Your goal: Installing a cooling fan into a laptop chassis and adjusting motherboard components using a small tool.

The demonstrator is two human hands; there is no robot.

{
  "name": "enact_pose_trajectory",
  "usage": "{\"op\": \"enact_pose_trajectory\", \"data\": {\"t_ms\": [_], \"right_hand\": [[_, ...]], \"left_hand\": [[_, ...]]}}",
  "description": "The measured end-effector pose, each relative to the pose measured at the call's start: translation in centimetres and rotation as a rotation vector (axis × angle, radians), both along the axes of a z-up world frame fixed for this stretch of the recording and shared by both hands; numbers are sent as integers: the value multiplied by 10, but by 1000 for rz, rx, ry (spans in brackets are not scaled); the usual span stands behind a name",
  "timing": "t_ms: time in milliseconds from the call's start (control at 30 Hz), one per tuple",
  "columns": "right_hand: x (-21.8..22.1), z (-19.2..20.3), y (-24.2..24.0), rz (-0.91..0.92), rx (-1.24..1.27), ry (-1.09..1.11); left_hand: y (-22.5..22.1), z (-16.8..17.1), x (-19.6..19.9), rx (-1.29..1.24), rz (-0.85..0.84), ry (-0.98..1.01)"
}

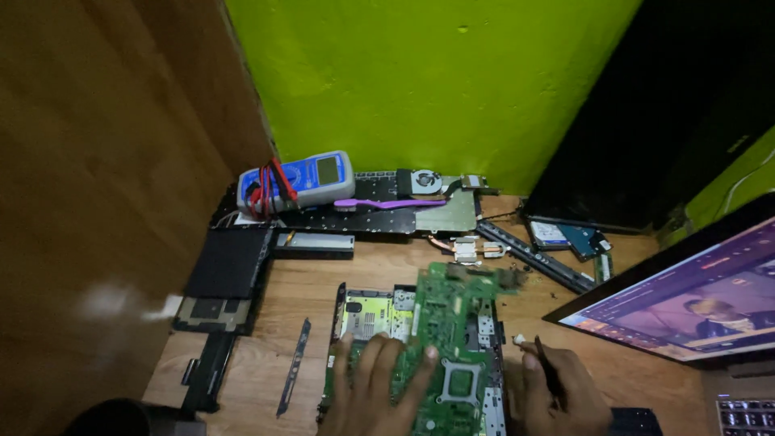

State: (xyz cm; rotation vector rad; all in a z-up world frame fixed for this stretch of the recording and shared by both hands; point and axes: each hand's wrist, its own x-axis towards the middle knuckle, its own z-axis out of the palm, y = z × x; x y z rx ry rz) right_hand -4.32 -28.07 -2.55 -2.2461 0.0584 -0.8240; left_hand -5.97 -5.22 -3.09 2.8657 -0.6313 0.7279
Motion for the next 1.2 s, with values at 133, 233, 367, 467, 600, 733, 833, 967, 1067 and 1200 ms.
{"op": "enact_pose_trajectory", "data": {"t_ms": [133,233,367,467,600,733,833,967,1067,1200], "right_hand": [[-7,13,10,-9,176,41],[-10,21,17,-18,267,73],[-14,4,5,-37,318,86],[-16,8,9,-44,316,76],[-16,7,5,-49,325,123],[-19,15,14,-107,257,108],[-19,13,14,-117,304,133],[-18,-5,0,16,333,82],[-17,25,21,28,344,53],[-15,-8,-15,-40,268,375]], "left_hand": [[-9,7,-5,-65,2,-63],[-12,6,-3,-40,3,-166],[-17,-7,2,-99,67,-433],[-16,-7,1,-78,50,-512],[-17,-5,-5,-70,40,-497],[-17,-7,-7,-56,38,-495],[-19,-6,-6,-70,70,-535],[-10,4,-12,-67,76,-379],[-6,76,3,-293,390,511],[15,75,20,-687,699,1036]]}}
